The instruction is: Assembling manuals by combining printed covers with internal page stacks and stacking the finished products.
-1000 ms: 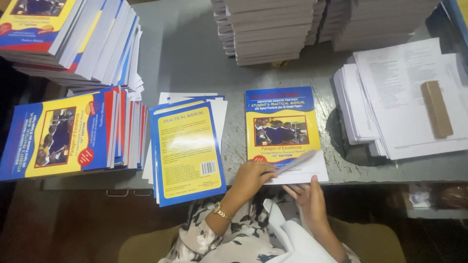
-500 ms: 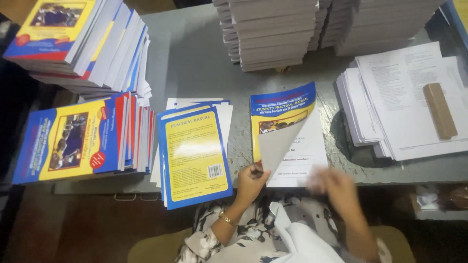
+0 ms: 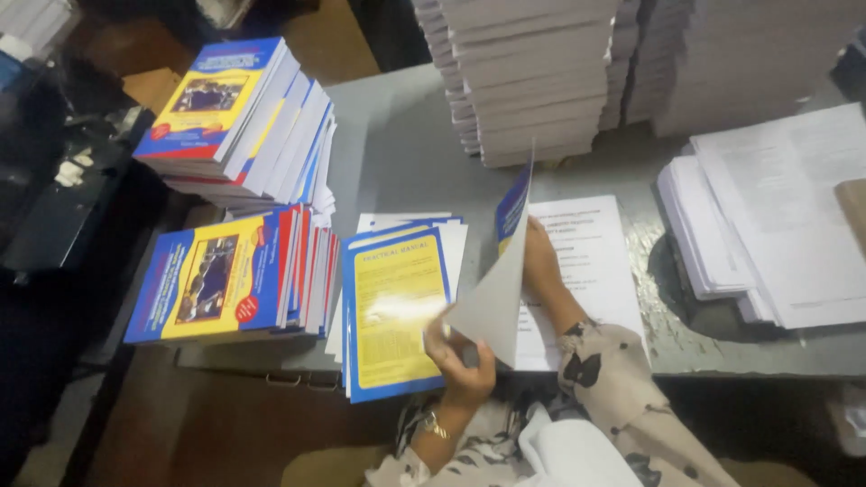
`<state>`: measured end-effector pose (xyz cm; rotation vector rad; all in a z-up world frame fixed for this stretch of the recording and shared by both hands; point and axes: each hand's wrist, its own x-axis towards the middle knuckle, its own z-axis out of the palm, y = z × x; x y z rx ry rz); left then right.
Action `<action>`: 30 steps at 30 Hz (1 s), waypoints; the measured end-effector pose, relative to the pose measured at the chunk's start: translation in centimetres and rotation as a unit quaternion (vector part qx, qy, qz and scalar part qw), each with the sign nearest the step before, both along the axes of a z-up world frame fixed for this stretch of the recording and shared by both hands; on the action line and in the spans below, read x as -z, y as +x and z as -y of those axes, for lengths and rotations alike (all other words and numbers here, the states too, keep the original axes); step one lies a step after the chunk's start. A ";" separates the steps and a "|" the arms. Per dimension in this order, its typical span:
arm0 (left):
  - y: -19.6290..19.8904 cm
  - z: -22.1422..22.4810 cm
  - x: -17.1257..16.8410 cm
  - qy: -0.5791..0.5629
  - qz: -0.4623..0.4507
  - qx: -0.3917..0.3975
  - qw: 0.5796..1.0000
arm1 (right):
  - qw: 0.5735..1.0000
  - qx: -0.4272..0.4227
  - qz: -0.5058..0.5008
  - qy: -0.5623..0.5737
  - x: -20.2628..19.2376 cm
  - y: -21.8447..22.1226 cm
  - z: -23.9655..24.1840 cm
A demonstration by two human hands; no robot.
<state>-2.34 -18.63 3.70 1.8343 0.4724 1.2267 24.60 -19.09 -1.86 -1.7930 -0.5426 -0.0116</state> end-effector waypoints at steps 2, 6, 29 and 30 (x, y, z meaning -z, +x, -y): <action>0.7 -1.4 -5.4 0.134 0.120 -0.009 0.984 | 0.979 -0.043 0.188 -0.059 0.4 -1.9 1.0; 1.0 -2.0 -12.1 0.352 -0.010 -0.082 0.932 | 0.915 -0.062 0.384 -0.106 -2.9 -1.6 1.7; -1.8 -12.6 -8.6 -0.220 -0.407 -0.050 0.885 | 0.918 -0.089 0.180 -0.343 -7.4 -5.1 2.5; -1.8 -12.7 -7.8 -0.226 -0.407 -0.054 0.883 | 0.916 -0.096 0.181 -0.345 -7.5 -4.8 2.3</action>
